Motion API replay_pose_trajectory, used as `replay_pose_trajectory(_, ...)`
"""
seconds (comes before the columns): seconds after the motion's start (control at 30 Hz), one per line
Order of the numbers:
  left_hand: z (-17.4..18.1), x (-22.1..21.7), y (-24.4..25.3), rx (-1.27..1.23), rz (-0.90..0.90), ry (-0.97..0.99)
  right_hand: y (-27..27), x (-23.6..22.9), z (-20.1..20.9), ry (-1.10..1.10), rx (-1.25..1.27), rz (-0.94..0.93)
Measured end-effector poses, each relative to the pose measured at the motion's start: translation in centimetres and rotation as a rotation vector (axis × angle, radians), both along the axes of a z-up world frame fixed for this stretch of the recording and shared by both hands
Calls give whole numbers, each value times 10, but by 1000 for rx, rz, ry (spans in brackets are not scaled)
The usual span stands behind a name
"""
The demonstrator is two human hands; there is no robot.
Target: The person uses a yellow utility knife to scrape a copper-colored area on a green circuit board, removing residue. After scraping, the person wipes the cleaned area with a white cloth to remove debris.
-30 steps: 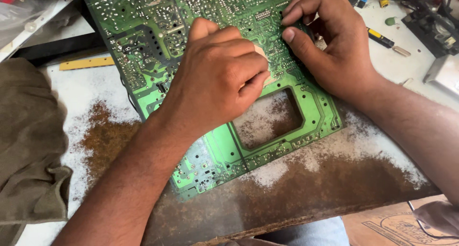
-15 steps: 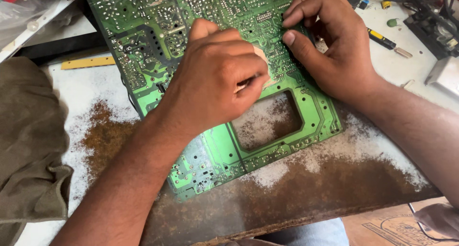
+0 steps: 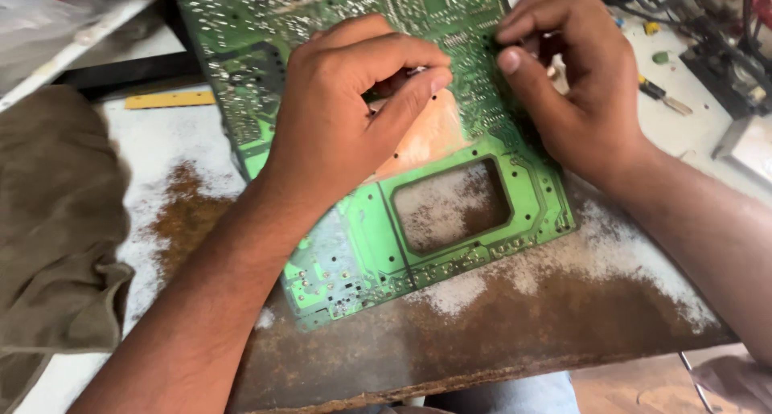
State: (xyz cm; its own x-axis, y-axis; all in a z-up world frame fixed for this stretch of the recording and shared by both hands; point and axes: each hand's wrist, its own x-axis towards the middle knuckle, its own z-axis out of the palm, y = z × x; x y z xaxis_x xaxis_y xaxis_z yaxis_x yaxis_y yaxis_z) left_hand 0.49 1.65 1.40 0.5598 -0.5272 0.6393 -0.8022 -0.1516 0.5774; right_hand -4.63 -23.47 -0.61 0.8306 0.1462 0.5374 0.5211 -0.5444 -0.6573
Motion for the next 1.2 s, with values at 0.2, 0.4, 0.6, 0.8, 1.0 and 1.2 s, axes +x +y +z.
replay_pose_trajectory(0.2, -7, 8, 4, -102, 185, -39, -7, 0, 4, -122, -117, -22)
replay_pose_trajectory(0.4, -12, 5, 4, 7, 252, -101, 2, 2, 9, -96, -143, -72)
replay_pose_trajectory(0.6, -7, 3, 0, 81, 230, -65, 3, -3, 14, -72, -193, -73)
replay_pose_trajectory(0.8, -6, 4, -2, 29, 68, -22, 4, -3, 6, 113, 133, 0)
replay_pose_trajectory(1.0, 2, -9, -9, -30, -69, -7, -6, -15, 9, 441, 233, 183)
replay_pose_trajectory(1.2, 8, -13, -7, -73, -40, -107, -13, -17, 5, 506, 383, 266)
